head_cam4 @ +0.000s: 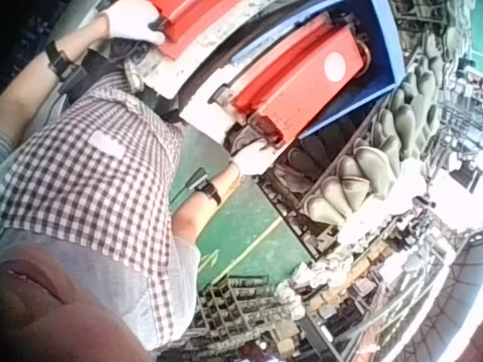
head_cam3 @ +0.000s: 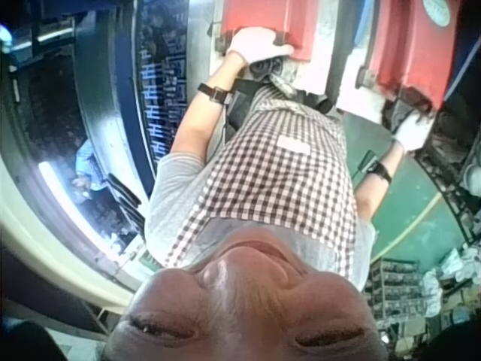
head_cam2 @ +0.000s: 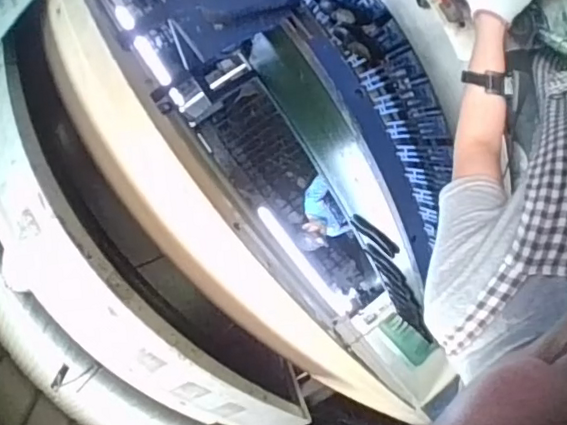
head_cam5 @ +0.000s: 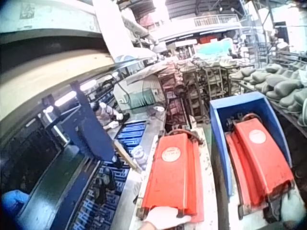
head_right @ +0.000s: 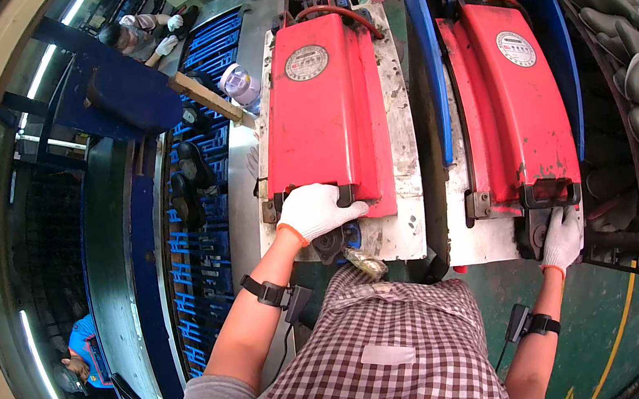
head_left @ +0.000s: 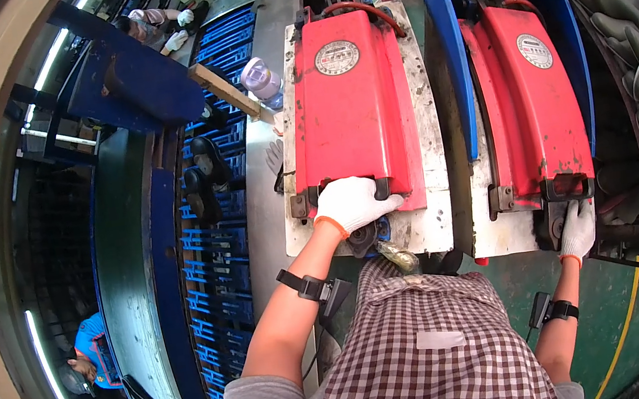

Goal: Operating an industrial sole-pressing machine to attach or shape shoe components.

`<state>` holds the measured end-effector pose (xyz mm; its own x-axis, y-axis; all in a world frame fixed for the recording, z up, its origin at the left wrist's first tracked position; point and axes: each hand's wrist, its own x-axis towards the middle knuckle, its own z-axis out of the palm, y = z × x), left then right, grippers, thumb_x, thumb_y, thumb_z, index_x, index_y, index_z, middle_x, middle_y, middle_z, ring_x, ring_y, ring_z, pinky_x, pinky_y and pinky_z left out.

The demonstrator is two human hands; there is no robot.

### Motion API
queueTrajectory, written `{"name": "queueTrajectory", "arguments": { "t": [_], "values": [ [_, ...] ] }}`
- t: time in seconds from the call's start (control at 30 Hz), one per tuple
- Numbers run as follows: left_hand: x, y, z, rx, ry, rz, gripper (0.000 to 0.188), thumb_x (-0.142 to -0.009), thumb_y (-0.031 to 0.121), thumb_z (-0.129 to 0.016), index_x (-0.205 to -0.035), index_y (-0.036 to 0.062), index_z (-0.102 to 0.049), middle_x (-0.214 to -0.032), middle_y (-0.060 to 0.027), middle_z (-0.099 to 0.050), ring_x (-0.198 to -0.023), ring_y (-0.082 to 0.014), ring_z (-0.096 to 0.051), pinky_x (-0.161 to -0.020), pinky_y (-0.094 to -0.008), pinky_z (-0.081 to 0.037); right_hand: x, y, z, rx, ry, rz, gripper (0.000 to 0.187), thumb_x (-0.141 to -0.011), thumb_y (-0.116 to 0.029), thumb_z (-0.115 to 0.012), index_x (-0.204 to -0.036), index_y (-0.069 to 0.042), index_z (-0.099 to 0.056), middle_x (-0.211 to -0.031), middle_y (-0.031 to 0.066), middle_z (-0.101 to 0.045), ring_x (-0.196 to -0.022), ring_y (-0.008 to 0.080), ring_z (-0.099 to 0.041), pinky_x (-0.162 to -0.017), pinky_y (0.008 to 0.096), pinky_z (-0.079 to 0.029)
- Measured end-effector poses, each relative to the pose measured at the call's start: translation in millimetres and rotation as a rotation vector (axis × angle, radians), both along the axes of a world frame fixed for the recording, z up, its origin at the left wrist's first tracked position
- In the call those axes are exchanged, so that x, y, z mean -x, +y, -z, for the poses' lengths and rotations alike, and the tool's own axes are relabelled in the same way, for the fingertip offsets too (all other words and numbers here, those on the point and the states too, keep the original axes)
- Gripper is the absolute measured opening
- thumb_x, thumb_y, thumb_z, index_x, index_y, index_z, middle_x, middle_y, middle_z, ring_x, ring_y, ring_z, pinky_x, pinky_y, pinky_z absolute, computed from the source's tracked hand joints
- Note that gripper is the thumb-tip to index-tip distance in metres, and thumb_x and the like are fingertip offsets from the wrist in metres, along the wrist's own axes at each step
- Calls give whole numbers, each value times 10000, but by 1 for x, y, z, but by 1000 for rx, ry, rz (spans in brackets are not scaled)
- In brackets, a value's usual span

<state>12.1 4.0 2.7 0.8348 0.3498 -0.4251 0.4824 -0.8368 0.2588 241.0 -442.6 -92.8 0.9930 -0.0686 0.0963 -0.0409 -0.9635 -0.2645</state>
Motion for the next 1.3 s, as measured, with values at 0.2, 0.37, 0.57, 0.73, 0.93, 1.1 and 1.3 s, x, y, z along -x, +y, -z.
{"name": "queueTrajectory", "arguments": {
  "t": [0.2, 0.37, 0.57, 0.73, 0.93, 1.1, 1.3],
  "values": [
    [-1, -2, -4, -2, -19, -9, 831, -829, 823, -563, -754, 13, -734, -758, -201, -711, -746, -357, -722, -735, -451, -563, 0, 8, -10, -38, 54, 18, 429, -1025, -396, -519, -1265, -73, -667, -1221, 227, -684, -1126, 439, -643, -942, 493, -500],
    [2, -3, -1, -8, -32, 15, 820, -835, 803, -567, -753, 4, -739, -759, -219, -713, -743, -369, -723, -738, -461, -570, 4, 6, -11, -4, 3, -28, 439, -1025, -386, -515, -1283, -61, -657, -1288, 212, -662, -1165, 425, -633, -977, 489, -492],
    [5, -4, -5, 7, -34, -1, 830, -829, 804, -578, -765, -7, -743, -746, -221, -705, -729, -369, -720, -720, -459, -566, 7, 7, -14, 9, 71, 34, 444, -1012, -375, -527, -1297, -58, -651, -1282, 210, -658, -1171, 419, -630, -971, 494, -491],
    [3, -4, -8, 20, -31, 1, 835, -830, 805, -574, -772, -10, -749, -735, -221, -699, -718, -368, -716, -704, -460, -561, 2, 0, -6, -28, 64, 33, 432, -1015, -399, -534, -1285, -95, -676, -1206, 228, -702, -1105, 436, -661, -939, 502, -506],
    [3, -4, -7, 14, -12, 1, 830, -828, 806, -577, -796, -4, -758, -747, -219, -705, -724, -370, -717, -713, -456, -560, -1, -3, -2, 9, 91, 31, 452, -1017, -416, -515, -1340, -134, -657, -1206, 224, -700, -1089, 435, -667, -922, 511, -510],
    [4, -3, -9, 35, -3, -20, 819, -826, 801, -583, -822, 4, -769, -769, -225, -713, -745, -371, -725, -730, -457, -562, -2, 1, 1, 13, 65, 18, 467, -1020, -424, -505, -1360, -137, -646, -1225, 220, -694, -1104, 435, -661, -928, 513, -511],
    [1, -1, -10, 56, 3, -4, 804, -830, 787, -589, -843, 6, -777, -789, -230, -720, -762, -371, -731, -736, -454, -564, 8, -12, 18, -170, -140, 41, 425, -1058, -372, -520, -1299, -51, -659, -1178, 200, -722, -1043, 409, -684, -923, 478, -514]
  ]
}}
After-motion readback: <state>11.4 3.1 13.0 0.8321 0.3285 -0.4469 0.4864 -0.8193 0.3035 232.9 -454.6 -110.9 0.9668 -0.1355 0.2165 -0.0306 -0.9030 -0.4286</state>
